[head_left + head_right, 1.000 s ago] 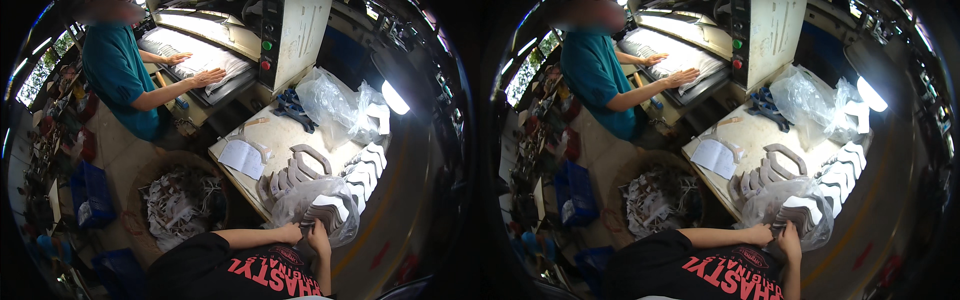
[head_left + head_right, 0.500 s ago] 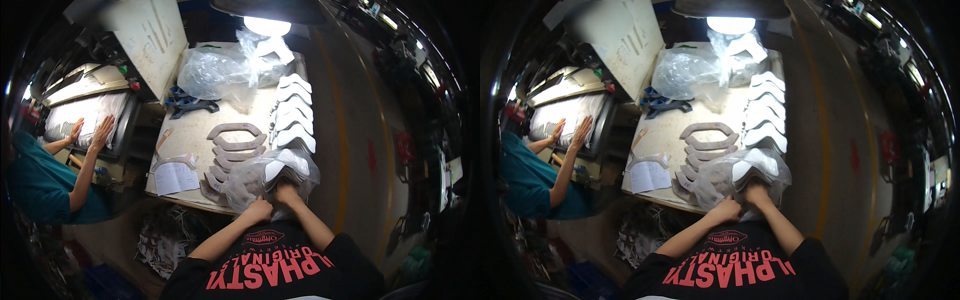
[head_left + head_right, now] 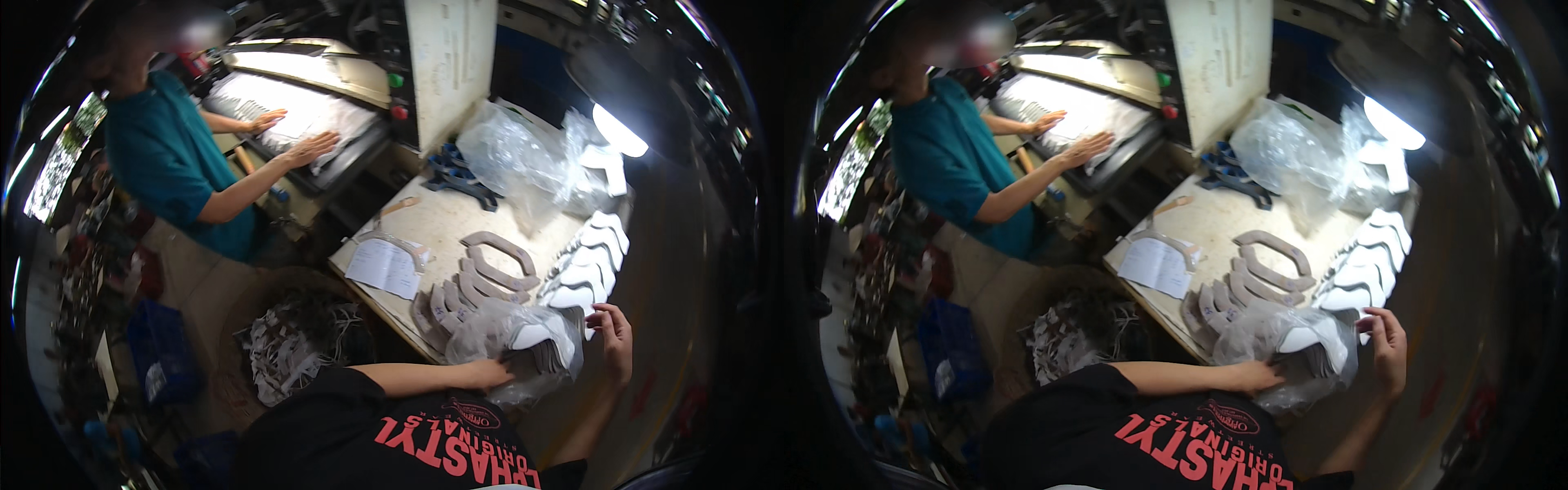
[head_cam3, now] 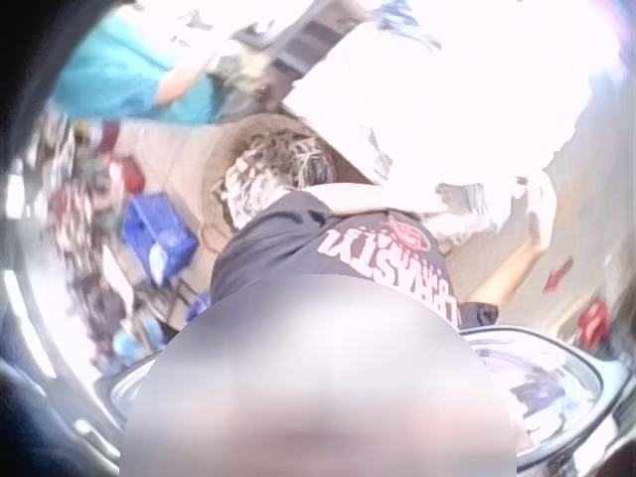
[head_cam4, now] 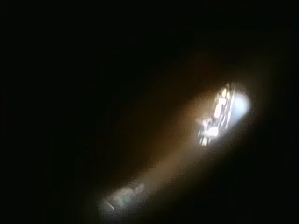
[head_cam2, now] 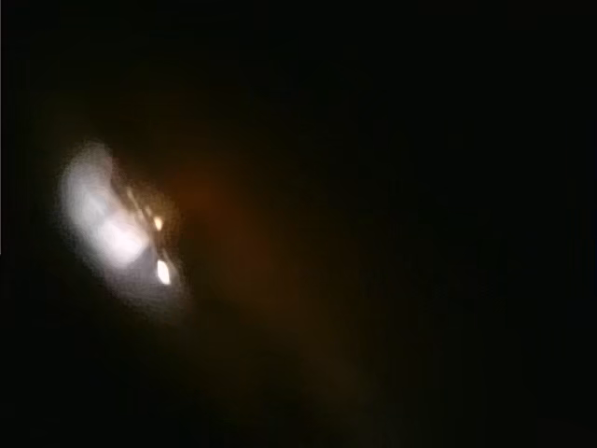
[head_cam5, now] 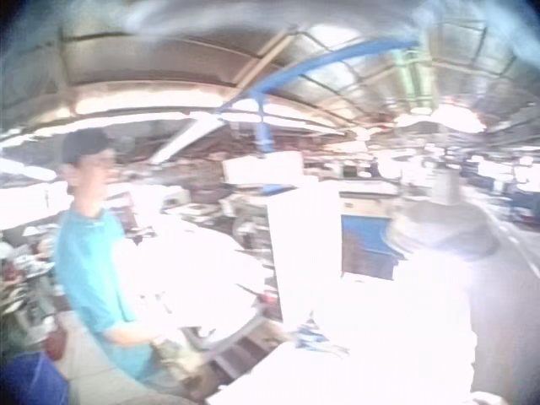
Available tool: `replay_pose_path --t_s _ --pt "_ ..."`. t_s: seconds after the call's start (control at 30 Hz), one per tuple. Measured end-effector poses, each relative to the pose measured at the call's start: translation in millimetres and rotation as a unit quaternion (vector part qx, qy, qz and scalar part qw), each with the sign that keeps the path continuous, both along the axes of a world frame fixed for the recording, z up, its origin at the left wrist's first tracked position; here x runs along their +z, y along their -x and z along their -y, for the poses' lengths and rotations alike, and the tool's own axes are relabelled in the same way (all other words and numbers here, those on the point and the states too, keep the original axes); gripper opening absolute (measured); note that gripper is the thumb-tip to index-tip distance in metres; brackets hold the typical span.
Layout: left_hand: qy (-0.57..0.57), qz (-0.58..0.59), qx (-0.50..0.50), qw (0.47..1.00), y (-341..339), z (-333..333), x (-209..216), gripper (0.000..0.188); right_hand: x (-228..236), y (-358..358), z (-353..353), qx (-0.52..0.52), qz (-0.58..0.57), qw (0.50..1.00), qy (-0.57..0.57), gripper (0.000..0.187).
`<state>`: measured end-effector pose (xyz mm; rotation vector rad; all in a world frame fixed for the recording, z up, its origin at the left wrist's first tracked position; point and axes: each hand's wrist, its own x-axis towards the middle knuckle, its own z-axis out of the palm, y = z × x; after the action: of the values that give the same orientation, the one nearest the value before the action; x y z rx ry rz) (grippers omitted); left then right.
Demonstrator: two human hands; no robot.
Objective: The person picks stacks of white shoe parts from a table and places them into a clear plastic bag. They repeat this process, adding more stacks to the bag while standing at the workstation.
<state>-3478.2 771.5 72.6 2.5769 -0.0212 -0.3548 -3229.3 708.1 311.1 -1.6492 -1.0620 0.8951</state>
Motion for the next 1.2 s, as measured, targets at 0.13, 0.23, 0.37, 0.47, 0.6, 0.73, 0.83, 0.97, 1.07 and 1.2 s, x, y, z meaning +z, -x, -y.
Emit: replay_pose_path --t_s 0.13,0.23,0.37,0.47,0.6,0.73,0.83,0.97,1.07,1.2 --pt "0.015 0.075 0.139 0.987 -21 5 -42 0.054 -73 -18 -25 -0.063 0.479 0.842 0.242 0.075" --pt "0.129 0.095 0.258 0.953 -28 14 -69 0.053 -107 -17 -25 -0.090 0.499 0.824 0.253 0.104" --pt "0.142 -0.002 0.268 0.953 -23 11 -89 0.056 -103 -11 -30 -0.132 0.509 0.801 0.286 0.099" --pt "0.078 0.009 0.186 0.979 -20 8 -89 0.073 -92 -7 -44 -0.153 0.482 0.811 0.295 0.080" --pt "0.116 -0.052 0.198 0.972 -18 6 -71 0.083 -99 1 -56 -0.171 0.537 0.766 0.311 0.082" --pt "0.121 -0.108 0.245 0.956 -11 1 -42 0.090 -116 -2 -56 -0.184 0.465 0.813 0.297 0.084" --pt "0.159 -0.129 0.289 0.935 -8 -1 -28 0.093 -125 -6 -51 -0.183 0.417 0.853 0.256 0.083" --pt "0.182 -0.136 0.296 0.928 -11 1 -37 0.094 -137 -8 -42 -0.196 0.386 0.884 0.178 0.081" --pt "0.090 -0.103 0.229 0.964 -17 4 -62 0.079 -144 -14 -30 -0.194 0.363 0.906 0.096 0.080" --pt "-0.057 0.010 0.073 0.996 -21 3 -93 0.062 -147 -33 -6 -0.166 0.378 0.910 0.033 0.079"
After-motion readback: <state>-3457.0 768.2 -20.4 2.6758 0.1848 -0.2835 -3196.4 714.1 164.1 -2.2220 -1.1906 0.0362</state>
